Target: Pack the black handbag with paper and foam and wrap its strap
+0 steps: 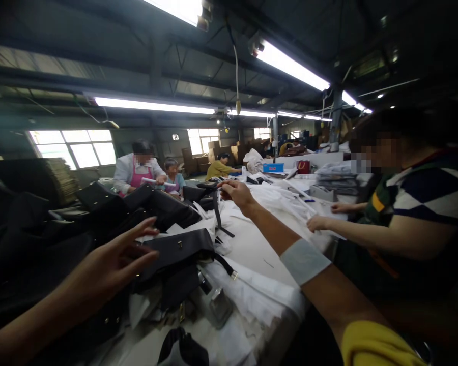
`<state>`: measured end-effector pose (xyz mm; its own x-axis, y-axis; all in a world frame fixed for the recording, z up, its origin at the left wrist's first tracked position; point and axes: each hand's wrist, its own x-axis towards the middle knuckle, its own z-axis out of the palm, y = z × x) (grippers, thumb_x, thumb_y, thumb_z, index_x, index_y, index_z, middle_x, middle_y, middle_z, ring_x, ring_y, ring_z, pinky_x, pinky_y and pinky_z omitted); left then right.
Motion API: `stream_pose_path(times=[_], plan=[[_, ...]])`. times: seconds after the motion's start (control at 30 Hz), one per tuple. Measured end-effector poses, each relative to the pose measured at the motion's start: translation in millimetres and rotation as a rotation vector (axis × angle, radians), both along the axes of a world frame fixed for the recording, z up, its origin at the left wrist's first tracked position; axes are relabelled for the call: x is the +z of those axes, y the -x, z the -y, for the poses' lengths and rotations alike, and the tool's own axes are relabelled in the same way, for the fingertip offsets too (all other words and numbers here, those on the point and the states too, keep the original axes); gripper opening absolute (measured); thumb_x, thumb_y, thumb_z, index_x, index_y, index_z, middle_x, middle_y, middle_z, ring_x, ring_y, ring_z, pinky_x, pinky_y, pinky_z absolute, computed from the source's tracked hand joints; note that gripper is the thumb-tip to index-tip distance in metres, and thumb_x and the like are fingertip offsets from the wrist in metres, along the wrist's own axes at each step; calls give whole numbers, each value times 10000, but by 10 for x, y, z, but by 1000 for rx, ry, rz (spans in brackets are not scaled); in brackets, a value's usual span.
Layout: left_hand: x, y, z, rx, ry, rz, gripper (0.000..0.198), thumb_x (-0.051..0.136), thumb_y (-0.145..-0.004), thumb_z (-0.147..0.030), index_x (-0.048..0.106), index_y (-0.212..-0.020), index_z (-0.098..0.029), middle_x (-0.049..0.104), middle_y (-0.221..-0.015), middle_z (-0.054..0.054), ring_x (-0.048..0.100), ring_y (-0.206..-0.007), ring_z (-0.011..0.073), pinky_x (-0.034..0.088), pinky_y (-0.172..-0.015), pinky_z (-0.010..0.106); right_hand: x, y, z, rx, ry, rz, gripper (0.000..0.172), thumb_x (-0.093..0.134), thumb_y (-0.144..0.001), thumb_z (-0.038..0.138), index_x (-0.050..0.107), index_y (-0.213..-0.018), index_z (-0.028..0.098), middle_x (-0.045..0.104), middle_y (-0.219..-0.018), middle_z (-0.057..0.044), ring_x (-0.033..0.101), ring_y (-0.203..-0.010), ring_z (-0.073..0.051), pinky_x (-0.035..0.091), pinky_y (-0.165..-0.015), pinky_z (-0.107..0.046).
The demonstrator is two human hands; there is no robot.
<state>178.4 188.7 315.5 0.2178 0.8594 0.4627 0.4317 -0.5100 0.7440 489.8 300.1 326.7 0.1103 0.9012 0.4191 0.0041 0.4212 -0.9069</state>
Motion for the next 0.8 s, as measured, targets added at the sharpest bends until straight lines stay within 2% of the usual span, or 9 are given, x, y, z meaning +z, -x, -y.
stream_pose_path(times=[0.1, 0.13, 0.2, 0.27, 0.37, 0.47, 0.53, 0.67, 0.8], plan=[[133, -645, -546, -108, 43, 91, 915, 906, -562, -312, 502, -1382, -288, 647, -1266, 99, 669, -618, 157, 519, -573, 274, 390, 401, 398, 146, -82, 59, 123, 585, -881, 155, 704, -870, 126, 655, -639, 19, 595, -555, -77, 521, -594, -192], [161, -837, -706, -132, 53, 114, 834, 892, -596, -328, 535, -1347, -263, 683, -1189, 98, 657, -592, 154, 509, -547, 272, 469, 500, 513, 184, -102, 83, 115, 602, -872, 161, 710, -862, 124, 665, -644, 16, 605, -563, -83, 525, -595, -197], [201, -1111, -930, -181, 68, 178, 411, 756, -788, -378, 659, -1135, -181, 722, -975, 76, 661, -657, 165, 515, -566, 269, 534, 610, 703, 232, -134, 101, 117, 632, -874, 200, 714, -929, 135, 686, -678, 13, 633, -605, -96, 537, -612, -204], [239, -1216, -1024, -221, 85, 259, 252, 638, -902, -369, 665, -1009, -143, 700, -888, 46, 658, -715, 158, 543, -637, 297, 469, 597, 838, 211, -115, 47, 224, 668, -877, 273, 678, -1079, 174, 701, -712, 21, 652, -644, -102, 553, -639, -208], [330, -1148, -1018, -289, 113, 385, 219, 600, -937, -343, 641, -993, -136, 684, -938, 34, 662, -793, 158, 565, -746, 353, 149, 439, 939, 112, 8, -60, 515, 747, -827, 330, 536, -1286, 233, 693, -675, 43, 647, -599, -103, 548, -577, -191], [455, -1005, -940, -358, 131, 484, 213, 609, -930, -338, 647, -979, -134, 690, -983, 47, 668, -866, 173, 561, -807, 381, -295, 307, 901, 98, 188, -94, 847, 829, -740, 258, 347, -1436, 223, 682, -616, 35, 648, -510, -158, 536, -473, -244], [539, -923, -860, -396, 136, 526, 226, 632, -913, -354, 661, -970, -137, 699, -1000, 55, 670, -891, 169, 550, -855, 377, -534, 289, 802, 119, 288, -141, 929, 840, -705, 160, 301, -1461, 194, 702, -672, -8, 682, -545, -212, 562, -497, -319], [684, -715, -615, -445, 116, 555, 330, 742, -799, -462, 702, -935, -164, 716, -1008, 54, 663, -927, 157, 515, -939, 322, -654, 314, 521, 97, 286, -334, 601, 749, -788, 86, 486, -1324, 160, 695, -948, -72, 709, -766, -204, 590, -680, -348], [787, -229, -262, -359, 41, 573, 424, 767, -730, -563, 707, -869, -167, 712, -955, 27, 648, -939, 158, 512, -968, 310, -383, 250, 324, 53, 136, -555, 280, 598, -957, 265, 573, -1212, 153, 622, -1161, -79, 653, -944, -193, 579, -786, -365]])
